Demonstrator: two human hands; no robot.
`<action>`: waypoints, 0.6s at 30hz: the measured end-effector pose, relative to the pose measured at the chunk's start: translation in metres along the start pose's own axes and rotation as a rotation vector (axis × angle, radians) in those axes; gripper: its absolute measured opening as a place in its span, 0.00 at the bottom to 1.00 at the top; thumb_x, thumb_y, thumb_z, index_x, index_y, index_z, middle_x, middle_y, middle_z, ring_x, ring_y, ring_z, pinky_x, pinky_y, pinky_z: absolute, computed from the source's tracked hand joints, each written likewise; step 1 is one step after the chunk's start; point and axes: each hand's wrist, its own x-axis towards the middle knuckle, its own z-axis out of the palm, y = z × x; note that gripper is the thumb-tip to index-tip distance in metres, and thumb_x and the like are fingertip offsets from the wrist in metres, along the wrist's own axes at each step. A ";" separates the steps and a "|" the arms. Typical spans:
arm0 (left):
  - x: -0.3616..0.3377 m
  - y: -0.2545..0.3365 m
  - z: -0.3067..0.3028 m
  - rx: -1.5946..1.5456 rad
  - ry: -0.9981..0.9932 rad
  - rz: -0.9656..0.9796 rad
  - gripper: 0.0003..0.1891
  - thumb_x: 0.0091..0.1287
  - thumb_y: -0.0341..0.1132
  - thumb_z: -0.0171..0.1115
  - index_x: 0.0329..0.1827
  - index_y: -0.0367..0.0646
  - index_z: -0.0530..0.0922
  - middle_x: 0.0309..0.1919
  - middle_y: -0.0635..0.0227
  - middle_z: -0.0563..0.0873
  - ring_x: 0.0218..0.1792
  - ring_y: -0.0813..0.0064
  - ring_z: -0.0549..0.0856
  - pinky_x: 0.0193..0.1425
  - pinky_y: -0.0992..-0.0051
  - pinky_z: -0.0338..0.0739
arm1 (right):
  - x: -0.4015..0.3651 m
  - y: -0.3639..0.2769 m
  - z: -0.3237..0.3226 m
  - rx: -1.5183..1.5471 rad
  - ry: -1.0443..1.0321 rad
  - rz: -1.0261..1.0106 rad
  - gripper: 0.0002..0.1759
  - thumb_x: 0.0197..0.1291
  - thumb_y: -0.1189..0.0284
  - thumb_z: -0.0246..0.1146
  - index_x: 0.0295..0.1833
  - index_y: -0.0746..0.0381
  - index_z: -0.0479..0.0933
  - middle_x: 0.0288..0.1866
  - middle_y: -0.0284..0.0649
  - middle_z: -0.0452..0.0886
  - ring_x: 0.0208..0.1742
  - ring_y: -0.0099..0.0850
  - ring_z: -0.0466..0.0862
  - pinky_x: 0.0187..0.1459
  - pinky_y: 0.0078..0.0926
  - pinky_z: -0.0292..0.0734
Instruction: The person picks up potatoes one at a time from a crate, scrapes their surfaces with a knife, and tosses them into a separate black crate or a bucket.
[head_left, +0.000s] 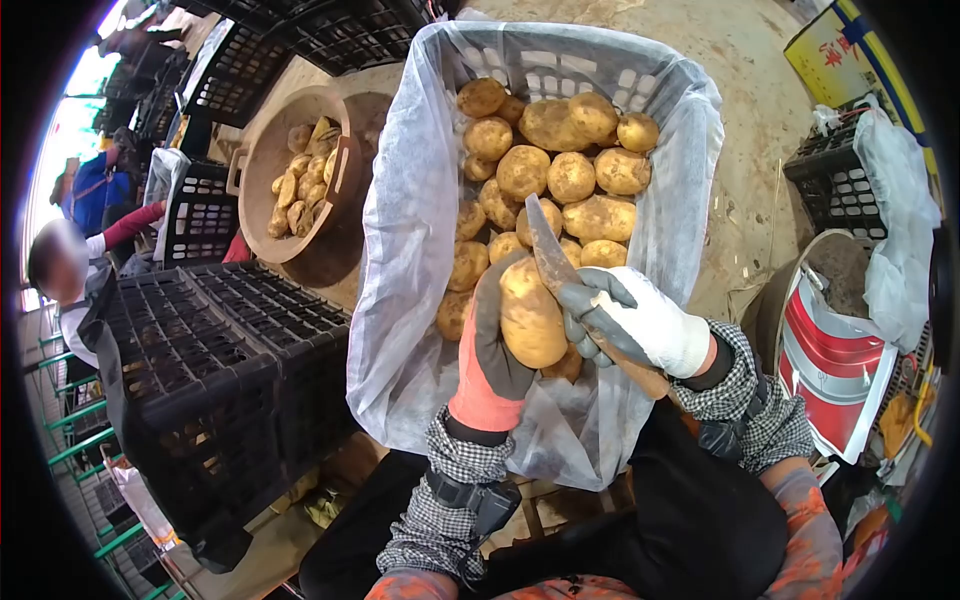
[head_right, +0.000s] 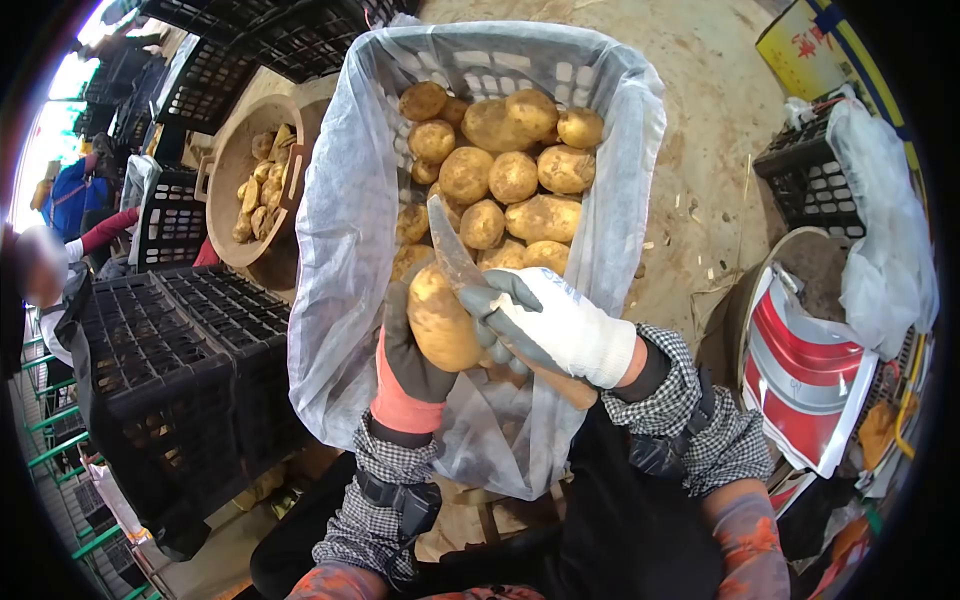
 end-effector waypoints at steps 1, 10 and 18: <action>-0.001 -0.002 -0.001 0.340 0.043 0.091 0.35 0.68 0.50 0.58 0.70 0.35 0.60 0.59 0.56 0.75 0.60 0.66 0.77 0.62 0.71 0.74 | -0.001 0.000 0.001 0.002 -0.002 0.003 0.19 0.69 0.58 0.54 0.45 0.67 0.75 0.27 0.35 0.78 0.27 0.22 0.80 0.27 0.22 0.75; -0.006 0.016 0.002 -0.291 -0.031 -0.150 0.47 0.53 0.45 0.71 0.73 0.38 0.57 0.65 0.62 0.69 0.66 0.70 0.70 0.70 0.68 0.63 | -0.003 -0.008 0.000 -0.084 -0.054 0.048 0.25 0.68 0.50 0.55 0.37 0.65 0.74 0.24 0.34 0.76 0.21 0.22 0.75 0.24 0.23 0.71; 0.002 0.012 0.003 -0.155 -0.016 0.028 0.46 0.53 0.46 0.70 0.72 0.36 0.58 0.64 0.62 0.71 0.65 0.70 0.71 0.69 0.70 0.64 | -0.009 -0.010 0.007 0.208 0.050 0.046 0.24 0.68 0.51 0.55 0.33 0.64 0.73 0.23 0.33 0.76 0.23 0.20 0.74 0.25 0.22 0.70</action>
